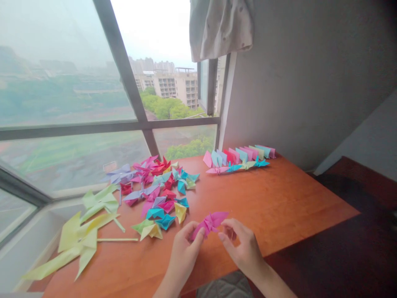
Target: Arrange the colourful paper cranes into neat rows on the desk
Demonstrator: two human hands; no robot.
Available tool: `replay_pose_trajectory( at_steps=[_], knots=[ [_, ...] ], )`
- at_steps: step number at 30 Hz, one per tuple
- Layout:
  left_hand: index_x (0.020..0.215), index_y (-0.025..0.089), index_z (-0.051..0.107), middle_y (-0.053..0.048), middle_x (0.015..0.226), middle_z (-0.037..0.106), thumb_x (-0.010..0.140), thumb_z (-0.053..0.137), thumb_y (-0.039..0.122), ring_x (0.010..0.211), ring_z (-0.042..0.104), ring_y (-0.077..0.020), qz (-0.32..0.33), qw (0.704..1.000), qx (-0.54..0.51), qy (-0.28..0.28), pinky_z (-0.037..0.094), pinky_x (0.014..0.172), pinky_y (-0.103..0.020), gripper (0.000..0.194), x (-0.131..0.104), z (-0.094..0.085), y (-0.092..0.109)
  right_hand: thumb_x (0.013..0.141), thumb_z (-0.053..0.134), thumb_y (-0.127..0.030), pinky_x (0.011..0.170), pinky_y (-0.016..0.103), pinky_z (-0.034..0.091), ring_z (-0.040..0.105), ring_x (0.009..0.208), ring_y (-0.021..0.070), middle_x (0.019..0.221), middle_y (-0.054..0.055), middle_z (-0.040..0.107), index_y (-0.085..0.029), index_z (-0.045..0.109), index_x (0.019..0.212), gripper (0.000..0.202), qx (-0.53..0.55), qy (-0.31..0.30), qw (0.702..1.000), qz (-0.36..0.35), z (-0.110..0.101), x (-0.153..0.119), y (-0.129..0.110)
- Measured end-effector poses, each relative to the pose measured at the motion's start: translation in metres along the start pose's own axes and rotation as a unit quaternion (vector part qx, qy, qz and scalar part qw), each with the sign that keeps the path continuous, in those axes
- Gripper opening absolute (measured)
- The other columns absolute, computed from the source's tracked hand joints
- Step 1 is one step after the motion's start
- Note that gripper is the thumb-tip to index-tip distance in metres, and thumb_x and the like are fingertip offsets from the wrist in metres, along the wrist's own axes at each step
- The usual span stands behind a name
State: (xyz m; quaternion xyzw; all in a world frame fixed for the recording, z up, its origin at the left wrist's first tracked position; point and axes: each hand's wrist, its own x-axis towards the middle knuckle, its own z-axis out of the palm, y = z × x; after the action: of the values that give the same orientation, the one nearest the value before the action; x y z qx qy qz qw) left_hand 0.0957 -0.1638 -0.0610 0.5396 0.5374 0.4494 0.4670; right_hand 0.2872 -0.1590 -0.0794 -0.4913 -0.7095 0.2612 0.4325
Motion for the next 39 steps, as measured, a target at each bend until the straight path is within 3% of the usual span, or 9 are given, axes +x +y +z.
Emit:
replay_pose_trajectory(
  at_steps=[6, 11, 14, 18, 21, 24, 31, 39],
  knots=[
    [0.068, 0.017, 0.058, 0.002, 0.062, 0.049, 0.085, 0.059, 0.054, 0.059, 0.043, -0.0131, 0.007, 0.999, 0.002, -0.044, 0.033, 0.056, -0.022, 0.041, -0.002, 0.018, 0.004, 0.09, 0.057, -0.033, 0.063, 0.028, 0.045, 0.059, 0.063, 0.0176, 0.072, 0.003, 0.065, -0.024, 0.066, 0.083, 0.015, -0.036, 0.024, 0.999, -0.003, 0.007, 0.003, 0.001],
    [0.071, 0.017, 0.062, -0.002, 0.065, 0.057, 0.088, 0.057, 0.05, 0.063, 0.05, -0.0156, 0.027, 0.996, 0.05, -0.062, 0.036, 0.057, -0.023, 0.037, 0.001, 0.012, 0.004, 0.093, 0.052, -0.039, 0.063, 0.029, 0.046, 0.06, 0.063, 0.0189, 0.073, 0.005, 0.067, -0.024, 0.066, 0.082, 0.023, -0.083, 0.059, 0.995, 0.018, -0.015, 0.015, 0.021],
    [0.075, 0.019, 0.064, -0.002, 0.067, 0.06, 0.091, 0.056, 0.037, 0.062, 0.052, -0.016, 0.067, 0.987, 0.124, -0.075, 0.036, 0.057, -0.023, 0.026, 0.0, 0.002, -0.002, 0.092, 0.05, -0.044, 0.064, 0.029, 0.045, 0.061, 0.063, 0.0194, 0.075, 0.006, 0.069, -0.023, 0.065, 0.082, 0.028, -0.164, 0.132, 0.976, 0.045, -0.052, 0.033, 0.06],
    [0.084, 0.022, 0.063, -0.003, 0.074, 0.063, 0.091, 0.052, 0.024, 0.066, 0.057, -0.0172, 0.126, 0.964, 0.213, -0.094, 0.04, 0.06, -0.024, 0.014, -0.005, -0.005, -0.011, 0.087, 0.052, -0.045, 0.062, 0.03, 0.039, 0.063, 0.067, 0.0216, 0.078, 0.009, 0.072, -0.021, 0.066, 0.079, 0.029, -0.296, 0.221, 0.923, 0.106, -0.124, 0.066, 0.134],
    [0.087, 0.023, 0.061, -0.005, 0.079, 0.064, 0.091, 0.05, 0.02, 0.072, 0.06, -0.0188, 0.154, 0.946, 0.265, -0.111, 0.043, 0.064, -0.025, 0.012, -0.005, -0.003, -0.013, 0.084, 0.053, -0.039, 0.058, 0.03, 0.034, 0.06, 0.065, 0.021, 0.08, 0.011, 0.072, -0.019, 0.067, 0.08, 0.024, -0.361, 0.242, 0.885, 0.168, -0.172, 0.092, 0.185],
    [0.085, 0.024, 0.06, -0.005, 0.079, 0.064, 0.089, 0.05, 0.017, 0.073, 0.061, -0.0192, 0.163, 0.931, 0.305, -0.118, 0.043, 0.063, -0.025, 0.012, -0.003, 0.0, -0.014, 0.082, 0.057, -0.034, 0.056, 0.03, 0.029, 0.055, 0.062, 0.0196, 0.084, 0.012, 0.072, -0.019, 0.069, 0.082, 0.019, -0.389, 0.229, 0.865, 0.218, -0.201, 0.119, 0.22],
    [0.084, 0.022, 0.058, -0.004, 0.076, 0.064, 0.085, 0.05, 0.011, 0.068, 0.061, -0.0174, 0.171, 0.91, 0.353, -0.135, 0.044, 0.06, -0.024, 0.014, 0.002, -0.001, -0.018, 0.085, 0.056, -0.033, 0.057, 0.03, 0.03, 0.053, 0.063, 0.0179, 0.09, 0.013, 0.072, -0.018, 0.07, 0.086, 0.02, -0.38, 0.207, 0.867, 0.249, -0.211, 0.169, 0.255],
    [0.083, 0.021, 0.059, -0.003, 0.075, 0.064, 0.08, 0.047, 0.005, 0.067, 0.061, -0.0156, 0.2, 0.895, 0.375, -0.134, 0.045, 0.059, -0.022, 0.021, 0.003, -0.001, -0.015, 0.086, 0.053, -0.036, 0.06, 0.031, 0.035, 0.06, 0.071, 0.0217, 0.092, 0.013, 0.072, -0.018, 0.071, 0.089, 0.026, -0.403, 0.178, 0.866, 0.237, -0.215, 0.193, 0.274]
  ],
)
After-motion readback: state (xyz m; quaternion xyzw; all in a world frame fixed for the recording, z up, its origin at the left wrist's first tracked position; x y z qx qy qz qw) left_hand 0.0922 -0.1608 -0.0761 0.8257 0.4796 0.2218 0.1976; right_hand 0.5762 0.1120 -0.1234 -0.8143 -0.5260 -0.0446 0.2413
